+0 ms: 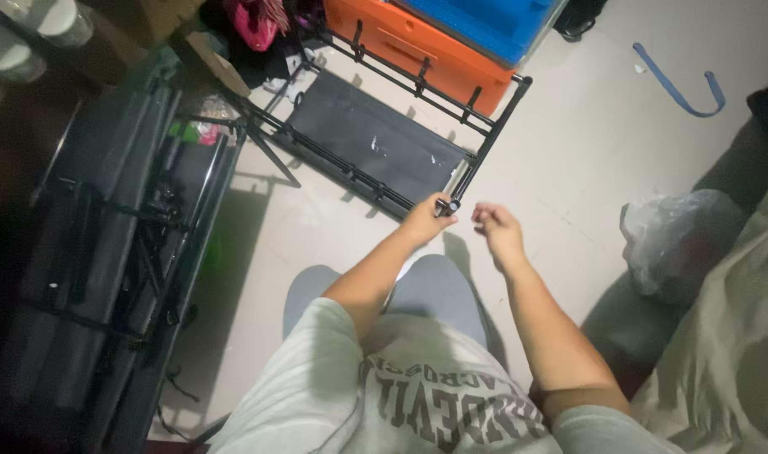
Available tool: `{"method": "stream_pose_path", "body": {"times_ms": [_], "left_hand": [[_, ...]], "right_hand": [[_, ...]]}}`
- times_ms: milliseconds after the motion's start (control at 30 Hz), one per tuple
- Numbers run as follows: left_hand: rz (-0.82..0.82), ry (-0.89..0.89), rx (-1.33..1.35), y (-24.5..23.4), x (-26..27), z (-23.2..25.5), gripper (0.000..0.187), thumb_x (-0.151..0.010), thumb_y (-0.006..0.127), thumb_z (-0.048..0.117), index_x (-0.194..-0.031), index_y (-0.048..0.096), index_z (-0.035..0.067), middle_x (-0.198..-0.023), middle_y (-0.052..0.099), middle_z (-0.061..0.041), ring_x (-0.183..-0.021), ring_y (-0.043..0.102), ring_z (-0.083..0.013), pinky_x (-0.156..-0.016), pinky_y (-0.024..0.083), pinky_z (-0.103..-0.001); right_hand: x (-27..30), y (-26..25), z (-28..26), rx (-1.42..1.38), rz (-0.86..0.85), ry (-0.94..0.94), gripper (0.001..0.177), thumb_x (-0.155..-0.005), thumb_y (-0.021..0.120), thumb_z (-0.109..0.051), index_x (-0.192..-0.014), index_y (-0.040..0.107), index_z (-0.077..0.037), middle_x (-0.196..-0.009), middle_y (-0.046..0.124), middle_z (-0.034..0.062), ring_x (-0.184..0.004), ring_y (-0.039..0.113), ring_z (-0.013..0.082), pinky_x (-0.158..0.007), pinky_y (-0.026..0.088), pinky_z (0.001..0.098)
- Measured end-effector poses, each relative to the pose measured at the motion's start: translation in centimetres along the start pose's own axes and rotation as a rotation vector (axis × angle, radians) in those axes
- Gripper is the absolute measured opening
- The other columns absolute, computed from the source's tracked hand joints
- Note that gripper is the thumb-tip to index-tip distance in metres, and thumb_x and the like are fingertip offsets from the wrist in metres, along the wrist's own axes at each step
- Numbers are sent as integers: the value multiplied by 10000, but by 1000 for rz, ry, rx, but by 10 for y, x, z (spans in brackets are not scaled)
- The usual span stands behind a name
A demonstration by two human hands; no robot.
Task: The person assembles a black metal shoe rack by connecting multiple metal poles and frames. They insert poles into the frame, secure the structure, and adjust the components to form a multi-tiered rack.
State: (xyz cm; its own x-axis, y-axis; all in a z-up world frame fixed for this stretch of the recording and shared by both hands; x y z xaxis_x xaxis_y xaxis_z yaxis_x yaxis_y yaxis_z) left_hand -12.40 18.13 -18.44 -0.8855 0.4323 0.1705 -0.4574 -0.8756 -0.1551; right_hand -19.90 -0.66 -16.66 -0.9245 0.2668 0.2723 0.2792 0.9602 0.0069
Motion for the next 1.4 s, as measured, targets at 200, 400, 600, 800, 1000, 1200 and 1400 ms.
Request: {"method": "stream_pose_path", "body": {"times_ms": [200,400,600,800,1000,1200,1400], "left_hand": [[-64,54,315,8,-26,26,368,-894,765,140,-1189,569,42,-1052,727,-47,-992,665,-111,-882,539,-274],[-207,71,352,-18,-26,149,301,-927,775,151,-1151,633,9,-992,711,-58,-899,650,-109,-792,536,-278],[-230,100,478,-32,-17,210,280,-944,768,151,-1146,634,10,-1022,700,-50,-940,641,-114,-828,530,-291],[-141,233,355,-42,-7,180,325,-930,739,150,-1205,617,27,-1181,708,-85,-1126,661,-169,-994,531,-315],[312,541,-447,-36,47,137,665,-725,881,147,-1304,567,53,-1430,463,-283,-1327,450,-500,-1121,370,-490],[431,258,-345,-1,54,132,752,-701,748,40,-1420,532,73,-1529,228,-386,-1379,363,-583,-1103,414,-486],[248,188,-266,5,53,122,303,-937,633,166,-1193,571,17,-1166,653,-275,-1113,626,-462,-937,511,-499]], "right_hand": [[8,12,28,423,-60,-81,369,-957,666,-139,-1310,641,-37,-1242,679,103,-1166,636,236,-988,515,373],[24,21,5,481,-191,-291,654,-916,776,-215,-1469,472,-39,-1376,582,138,-1326,531,268,-1081,412,396],[18,44,-39,125,-222,-283,471,-1037,620,-193,-1472,499,-60,-1185,613,51,-1087,568,160,-953,478,295],[25,50,-60,327,-165,-493,330,-1053,608,-133,-1367,563,-38,-1170,566,44,-1075,566,164,-968,474,304],[21,46,-77,-50,-128,-339,366,-1044,566,-188,-1370,479,-46,-1153,603,83,-1047,558,178,-956,472,335],[5,63,-130,-646,-150,-240,285,-1134,411,-334,-1148,481,-58,-854,521,59,-827,529,199,-872,539,401],[2,81,-171,-528,60,-277,337,-1138,419,-397,-994,445,-93,-679,440,17,-556,446,149,-507,448,318]]}}
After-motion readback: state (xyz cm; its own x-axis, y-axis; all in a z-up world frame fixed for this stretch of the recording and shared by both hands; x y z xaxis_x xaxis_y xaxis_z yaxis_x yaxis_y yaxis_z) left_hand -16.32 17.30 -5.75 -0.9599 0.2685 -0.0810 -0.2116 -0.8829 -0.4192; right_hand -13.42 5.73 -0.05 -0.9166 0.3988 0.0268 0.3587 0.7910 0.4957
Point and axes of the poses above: each hand's wrist, its own x-axis away from the middle knuckle, its own y-axis out of the palm, z = x × y, the point moved 3 cm from there along -x, towards the middle knuckle
